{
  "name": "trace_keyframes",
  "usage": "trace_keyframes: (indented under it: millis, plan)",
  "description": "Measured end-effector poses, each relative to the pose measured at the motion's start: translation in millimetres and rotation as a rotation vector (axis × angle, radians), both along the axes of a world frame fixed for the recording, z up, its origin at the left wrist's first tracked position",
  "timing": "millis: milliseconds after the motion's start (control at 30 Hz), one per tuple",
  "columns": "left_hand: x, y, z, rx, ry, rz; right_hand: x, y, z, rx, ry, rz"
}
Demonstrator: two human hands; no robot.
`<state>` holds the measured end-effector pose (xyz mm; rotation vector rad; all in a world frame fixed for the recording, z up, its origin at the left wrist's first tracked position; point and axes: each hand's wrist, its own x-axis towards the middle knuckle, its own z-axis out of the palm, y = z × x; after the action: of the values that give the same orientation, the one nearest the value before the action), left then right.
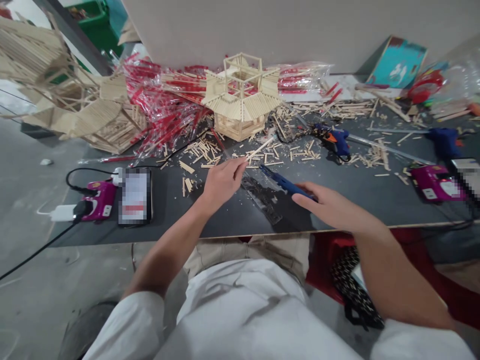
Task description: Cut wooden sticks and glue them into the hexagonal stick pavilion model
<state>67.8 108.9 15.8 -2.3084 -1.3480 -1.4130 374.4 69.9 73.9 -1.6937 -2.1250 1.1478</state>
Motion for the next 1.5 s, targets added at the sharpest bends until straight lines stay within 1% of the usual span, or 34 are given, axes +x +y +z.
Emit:
trace_keyframes:
  millis: [67,200,333,467,567,733,967,1267,1500]
  plan:
    - [-1,1,0.7,-0.002,-0.005,0.021,-16,6,1.6,0.009,0.081,0.001]
    - [-6,3,5.1,-0.024,-0.027,0.056,-39,11,4.7,0.017,0.142,0.001]
    - [-8,1,8.0,-0.047,-0.008,0.024,-55,7,6.8,-0.01,0.238,-0.063]
    - [-7,-1,7.9,-0.07,0.034,-0.008,-66,2,4.0,-0.015,0.328,-0.113]
    - [-6,-2,8.9,-0.071,0.056,-0.04,-70,-2,1.4,-0.007,0.336,-0.137]
    - [-6,-4,11.6,0.0,0.096,-0.056,-73,-6,-0.5,0.0,0.383,-0.135]
    - [-5,-6,12.2,-0.06,0.11,-0.045,-76,-9,-4.2,0.006,0.42,-0.137]
    - [-5,-6,12.4,0.021,0.143,-0.049,-78,-11,0.4,0.035,0.357,-0.115]
    - [-4,-9,13.3,0.017,0.147,-0.017,-80,-13,2.0,0.074,0.286,-0.114]
